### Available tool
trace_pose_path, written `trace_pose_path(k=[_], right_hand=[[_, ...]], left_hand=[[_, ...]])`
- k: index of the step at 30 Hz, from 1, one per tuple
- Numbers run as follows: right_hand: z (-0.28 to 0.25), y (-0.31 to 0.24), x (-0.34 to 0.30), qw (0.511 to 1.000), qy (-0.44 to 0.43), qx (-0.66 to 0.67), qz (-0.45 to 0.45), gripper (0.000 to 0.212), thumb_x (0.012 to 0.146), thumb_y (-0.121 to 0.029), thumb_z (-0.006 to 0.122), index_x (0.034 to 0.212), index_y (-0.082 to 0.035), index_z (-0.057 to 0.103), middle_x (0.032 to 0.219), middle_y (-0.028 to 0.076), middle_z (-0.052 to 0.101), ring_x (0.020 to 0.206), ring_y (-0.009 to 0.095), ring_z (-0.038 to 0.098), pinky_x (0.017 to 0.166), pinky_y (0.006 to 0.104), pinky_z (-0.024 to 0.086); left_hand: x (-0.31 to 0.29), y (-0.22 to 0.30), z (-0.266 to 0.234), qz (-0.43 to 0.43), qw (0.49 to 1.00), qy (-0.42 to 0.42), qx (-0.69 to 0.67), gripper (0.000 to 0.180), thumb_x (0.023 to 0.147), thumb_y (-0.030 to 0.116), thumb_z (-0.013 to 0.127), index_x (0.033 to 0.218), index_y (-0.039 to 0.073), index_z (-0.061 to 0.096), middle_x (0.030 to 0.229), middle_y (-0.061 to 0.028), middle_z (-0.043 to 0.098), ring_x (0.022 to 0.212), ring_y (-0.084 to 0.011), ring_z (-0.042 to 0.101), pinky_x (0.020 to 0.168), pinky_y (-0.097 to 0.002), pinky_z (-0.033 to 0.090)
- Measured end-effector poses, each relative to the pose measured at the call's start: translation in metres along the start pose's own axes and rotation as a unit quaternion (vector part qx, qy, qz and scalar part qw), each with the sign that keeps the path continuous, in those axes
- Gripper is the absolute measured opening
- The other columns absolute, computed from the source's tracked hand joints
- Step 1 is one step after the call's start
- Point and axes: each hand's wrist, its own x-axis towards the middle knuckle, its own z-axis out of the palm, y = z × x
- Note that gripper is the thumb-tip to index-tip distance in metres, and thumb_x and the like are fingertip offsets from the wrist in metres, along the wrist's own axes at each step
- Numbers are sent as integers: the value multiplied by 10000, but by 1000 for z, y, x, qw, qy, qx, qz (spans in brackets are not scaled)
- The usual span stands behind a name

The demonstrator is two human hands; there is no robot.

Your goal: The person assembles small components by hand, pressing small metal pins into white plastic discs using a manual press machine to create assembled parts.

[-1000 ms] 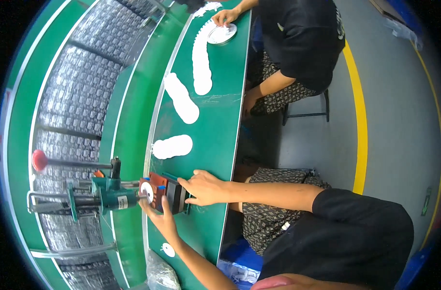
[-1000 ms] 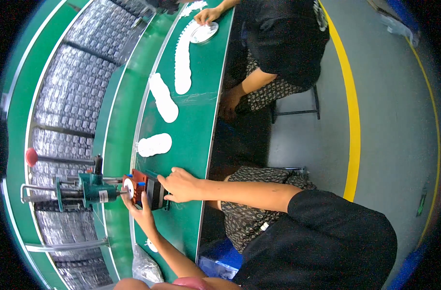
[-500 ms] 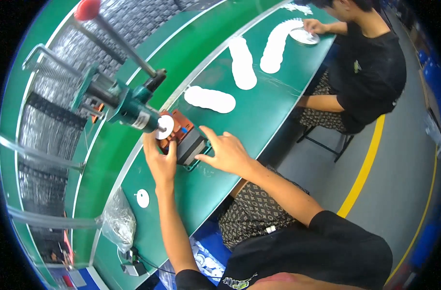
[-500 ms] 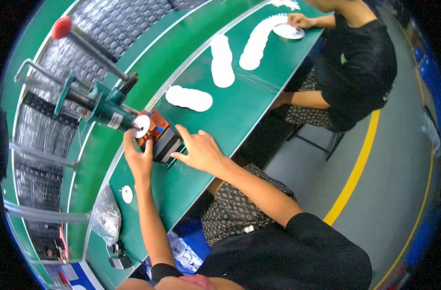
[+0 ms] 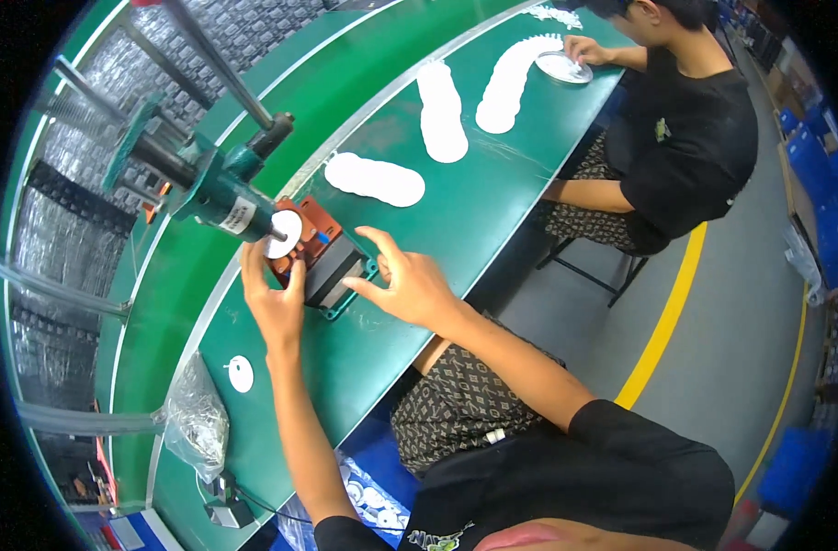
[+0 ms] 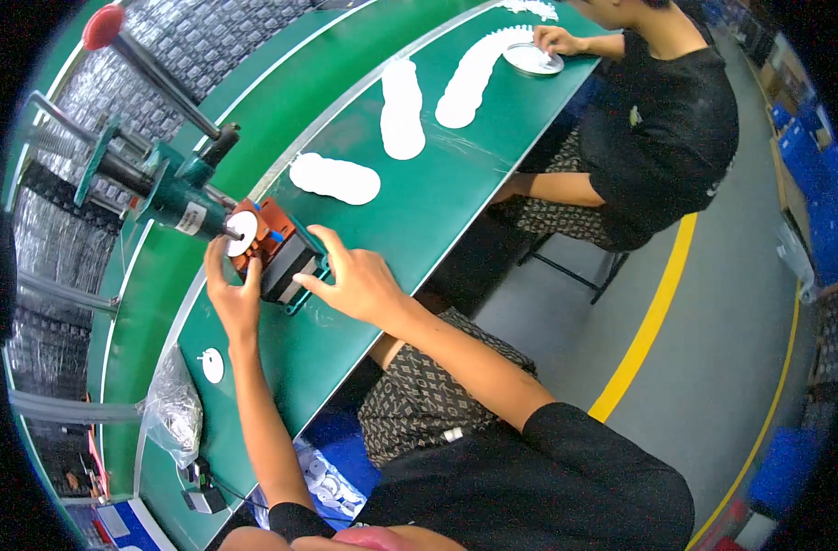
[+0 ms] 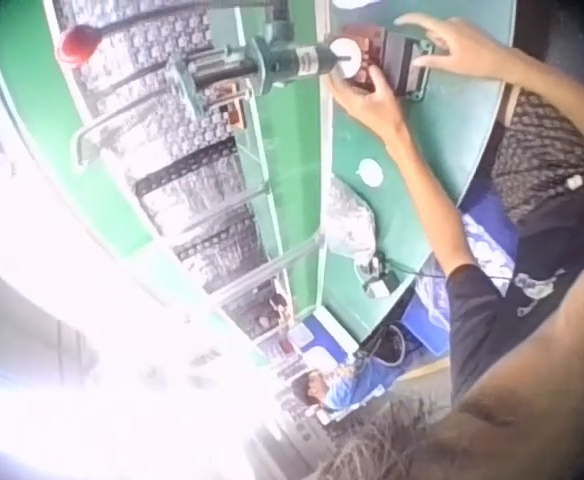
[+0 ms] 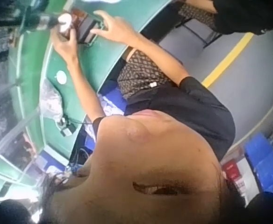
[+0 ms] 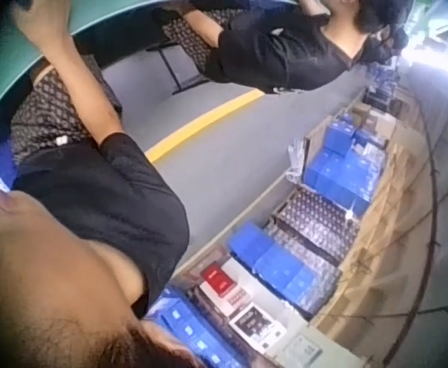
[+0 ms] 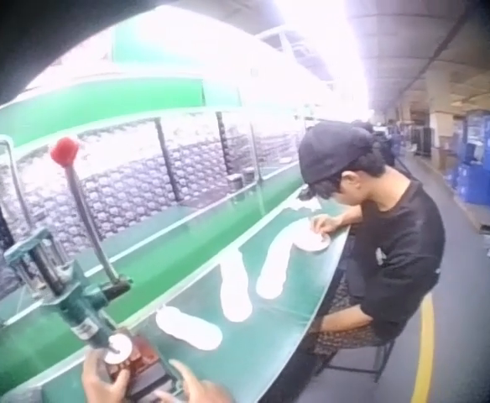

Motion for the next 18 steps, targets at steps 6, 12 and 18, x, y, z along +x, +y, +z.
trace_pose_path(k=[6, 12, 18], right_hand=[[0, 4, -4, 996, 56, 19, -65, 650, 812, -356, 728, 1324, -81, 439, 537, 53, 423, 445, 226, 440, 458, 379, 376], [-7, 3, -8, 996, 49, 31, -70, 591, 797, -325, 740, 1283, -97, 494, 556, 60, 450, 461, 221, 456, 471, 365, 399], [-4, -7, -14, 953, 68, 27, -292, 793, 710, -419, 791, 1343, -53, 486, 572, 27, 496, 493, 187, 525, 483, 322, 431]], left_hand=[[1, 21, -7, 35, 999, 2, 32, 477, 738, 106, 768, 1163, 8, 574, 1199, -165, 545, 1173, -328, 507, 1019, -399, 374], [-17, 47, -17, 49, 999, -10, 4, 500, 733, 53, 732, 1207, 33, 575, 1248, -187, 516, 1195, -353, 494, 1010, -425, 387], [-63, 80, -23, -89, 967, 17, -240, 437, 798, 40, 641, 1230, -1, 595, 1309, -176, 495, 1227, -327, 488, 1026, -423, 389]])
